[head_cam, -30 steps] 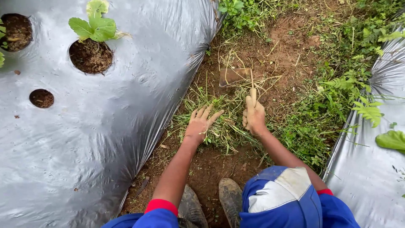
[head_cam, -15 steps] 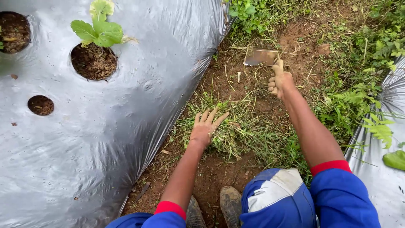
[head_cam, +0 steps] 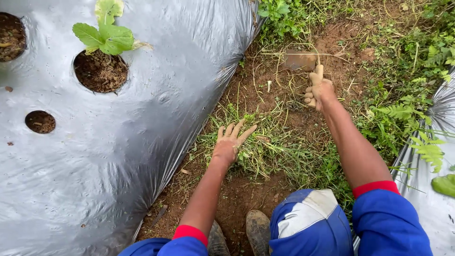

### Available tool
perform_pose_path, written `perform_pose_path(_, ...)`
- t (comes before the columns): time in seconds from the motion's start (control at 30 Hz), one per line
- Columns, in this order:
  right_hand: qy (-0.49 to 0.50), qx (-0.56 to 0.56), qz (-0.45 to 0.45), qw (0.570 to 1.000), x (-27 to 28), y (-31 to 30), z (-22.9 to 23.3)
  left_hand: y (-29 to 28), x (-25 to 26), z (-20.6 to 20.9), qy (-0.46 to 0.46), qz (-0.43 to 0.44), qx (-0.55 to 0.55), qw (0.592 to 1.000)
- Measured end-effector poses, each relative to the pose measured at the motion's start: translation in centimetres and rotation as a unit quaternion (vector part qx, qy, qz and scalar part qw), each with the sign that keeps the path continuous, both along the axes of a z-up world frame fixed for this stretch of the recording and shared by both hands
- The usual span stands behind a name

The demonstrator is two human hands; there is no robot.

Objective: The person uses a hoe to cut and gather weeds from the ground between plastic-covered raised beds. They then squat and pull weeds by hand from the holes in the plastic mulch around the vegetable plants.

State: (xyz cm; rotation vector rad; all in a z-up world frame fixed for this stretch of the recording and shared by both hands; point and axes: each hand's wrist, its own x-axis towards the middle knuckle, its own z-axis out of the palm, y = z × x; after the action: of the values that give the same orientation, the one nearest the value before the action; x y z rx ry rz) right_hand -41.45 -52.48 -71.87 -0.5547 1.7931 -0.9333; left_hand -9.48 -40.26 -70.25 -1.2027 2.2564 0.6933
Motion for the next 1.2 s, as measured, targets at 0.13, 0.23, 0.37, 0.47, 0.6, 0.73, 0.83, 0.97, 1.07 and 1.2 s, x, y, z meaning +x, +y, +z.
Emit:
perform_pose_path(0.13,-0.021,-0.030,-0.031,0.999,0.1,0.1,1.2,0.4,-0.1,-0.6,0.007,0.010,0.010,1.000)
perform_pose_path(0.23,-0.042,-0.040,-0.077,0.995,0.4,0.0,0.2,0.2,0.0,-0.6,0.011,0.009,0.001,1.000)
perform_pose_path(0.37,-0.050,-0.035,-0.053,0.997,-0.3,0.1,0.4,-0.1,-0.1,-0.9,0.004,0.003,-0.010,1.000)
perform_pose_path(0.47,-0.059,-0.038,-0.062,0.996,1.1,0.9,-0.1,0.1,-0.2,-1.1,0.007,0.010,-0.006,1.000)
perform_pose_path(0.6,-0.079,-0.008,-0.008,0.997,6.9,7.3,4.6,0.6,-0.2,1.5,-0.004,0.004,-0.029,1.000)
perform_pose_path(0.73,-0.040,0.052,0.125,0.990,13.1,18.0,4.8,0.8,-0.4,3.1,-0.001,0.002,-0.049,0.999)
perform_pose_path(0.83,-0.077,-0.014,0.074,0.994,14.6,22.3,1.6,1.4,-0.3,1.8,0.000,-0.015,-0.078,0.997)
perform_pose_path(0.97,-0.030,-0.001,0.104,0.994,10.9,19.8,-0.9,1.5,-0.3,-0.6,0.027,-0.007,-0.059,0.998)
perform_pose_path(1.07,0.022,-0.055,0.085,0.995,8.5,17.1,2.0,1.7,-0.2,-2.0,0.025,-0.011,-0.063,0.998)
perform_pose_path(1.2,-0.024,-0.122,-0.029,0.992,4.6,10.3,5.7,1.7,-0.2,-2.4,0.013,-0.013,-0.070,0.997)
